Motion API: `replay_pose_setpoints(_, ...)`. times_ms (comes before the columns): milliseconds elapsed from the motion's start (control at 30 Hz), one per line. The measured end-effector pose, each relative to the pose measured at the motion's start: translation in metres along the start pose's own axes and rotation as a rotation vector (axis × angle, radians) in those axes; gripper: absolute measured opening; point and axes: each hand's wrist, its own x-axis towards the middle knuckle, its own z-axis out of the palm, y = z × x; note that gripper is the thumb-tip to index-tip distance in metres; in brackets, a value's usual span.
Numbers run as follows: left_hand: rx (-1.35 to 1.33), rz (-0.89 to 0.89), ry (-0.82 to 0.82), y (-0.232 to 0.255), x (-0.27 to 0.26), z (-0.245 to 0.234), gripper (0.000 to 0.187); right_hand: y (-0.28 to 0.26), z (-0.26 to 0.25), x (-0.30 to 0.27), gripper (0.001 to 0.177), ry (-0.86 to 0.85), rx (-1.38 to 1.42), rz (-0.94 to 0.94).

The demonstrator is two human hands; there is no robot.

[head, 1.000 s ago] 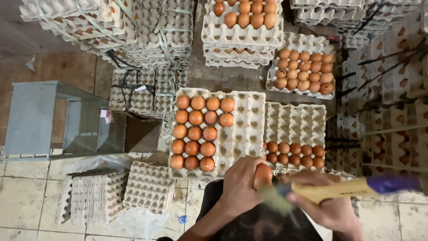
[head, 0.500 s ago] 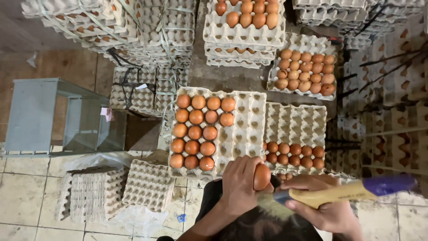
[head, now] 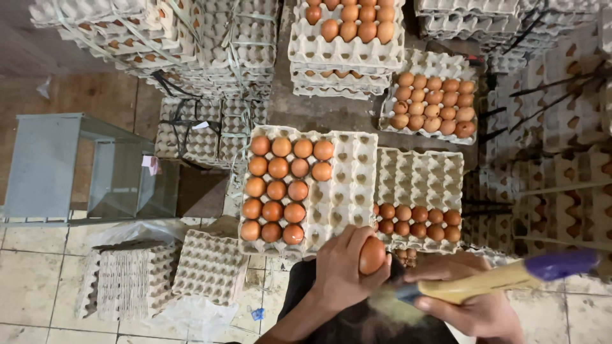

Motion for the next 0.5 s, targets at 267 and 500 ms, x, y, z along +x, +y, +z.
replay_pose_setpoints(267, -0.636, -0.278, -0.150, 0.001, -0.001, -0.004, 0.048, 0.066, -0.006, -0.022, 0.041, 0.389, -0.142, 0.208)
replay_pose_setpoints(500, -0.807, -0.305, -0.265, 0.011, 0.006, -0.025, 0.051, 0.019, -0.004, -0.001, 0.046, 0.626, 0.140, 0.340)
